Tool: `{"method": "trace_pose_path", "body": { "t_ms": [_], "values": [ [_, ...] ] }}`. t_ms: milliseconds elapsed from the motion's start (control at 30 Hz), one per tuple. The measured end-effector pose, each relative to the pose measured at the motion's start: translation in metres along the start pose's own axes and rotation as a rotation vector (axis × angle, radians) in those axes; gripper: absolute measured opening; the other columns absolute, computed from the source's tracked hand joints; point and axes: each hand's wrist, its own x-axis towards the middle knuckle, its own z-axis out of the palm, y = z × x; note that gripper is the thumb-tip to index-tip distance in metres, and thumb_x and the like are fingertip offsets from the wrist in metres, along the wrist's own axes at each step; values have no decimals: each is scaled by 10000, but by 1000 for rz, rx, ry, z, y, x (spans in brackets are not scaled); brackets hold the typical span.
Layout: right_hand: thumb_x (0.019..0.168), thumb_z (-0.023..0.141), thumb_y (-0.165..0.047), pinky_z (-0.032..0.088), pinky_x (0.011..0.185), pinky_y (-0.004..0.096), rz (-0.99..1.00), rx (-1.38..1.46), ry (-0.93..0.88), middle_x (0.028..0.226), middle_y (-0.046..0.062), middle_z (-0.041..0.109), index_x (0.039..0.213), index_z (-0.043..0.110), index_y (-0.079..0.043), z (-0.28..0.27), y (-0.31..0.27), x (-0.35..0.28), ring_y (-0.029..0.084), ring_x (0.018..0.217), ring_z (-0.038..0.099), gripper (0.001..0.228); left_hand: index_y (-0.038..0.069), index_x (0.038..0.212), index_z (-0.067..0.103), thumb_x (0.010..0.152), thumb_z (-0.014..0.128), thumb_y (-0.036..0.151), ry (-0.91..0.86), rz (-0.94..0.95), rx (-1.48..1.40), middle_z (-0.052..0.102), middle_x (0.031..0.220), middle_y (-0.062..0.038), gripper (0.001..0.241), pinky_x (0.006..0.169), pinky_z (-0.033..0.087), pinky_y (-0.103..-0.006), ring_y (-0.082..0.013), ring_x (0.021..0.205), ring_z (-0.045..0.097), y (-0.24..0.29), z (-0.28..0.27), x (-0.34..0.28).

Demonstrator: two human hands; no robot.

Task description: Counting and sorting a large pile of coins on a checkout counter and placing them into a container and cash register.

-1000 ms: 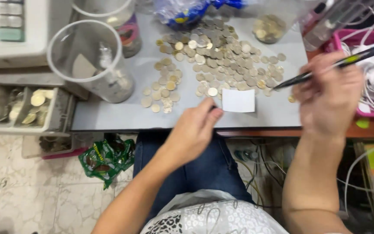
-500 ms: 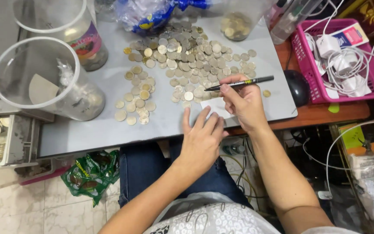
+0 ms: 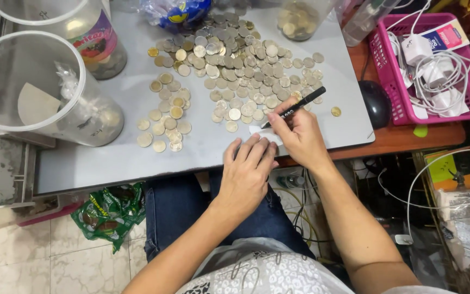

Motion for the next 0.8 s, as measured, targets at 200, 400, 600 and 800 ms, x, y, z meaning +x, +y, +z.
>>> {"method": "trace_pose_path", "body": {
  "t_ms": [200,400,600,800],
  "values": [
    [1007,643,-127,514,543,284,59,46,69,627,85,634,994,634,-35,1,0,1,143,569,589,94,54,1275,636,1056,519,264,-18,-21,-24,612,1196,-120,326,1082,365,-520,-308,1224,580,-1,-5,3],
    [1028,638,-173,540,573,304,63,57,24,661,100,660,1026,637,-39,0,-1,1,165,607,635,134,105,1261,642,1029,549,297,-29,-31,118,595,1293,-117,314,923,384,-471,-310,1200,549,-7,-19,13],
    [1023,647,-173,542,570,305,64,21,-1,654,105,662,1015,636,-27,1,-12,2,170,592,638,146,117,1266,634,1004,568,323,-55,-57,152,595,1316,-155,340,914,386,-498,-353,1226,526,-4,-20,13],
    [1011,640,-137,492,516,296,62,2,56,614,100,625,993,628,-45,2,-5,3,156,536,573,94,116,1255,627,999,585,313,-48,-51,174,588,1318,-169,326,913,395,-502,-361,1224,531,-4,-20,15]
  ]
}}
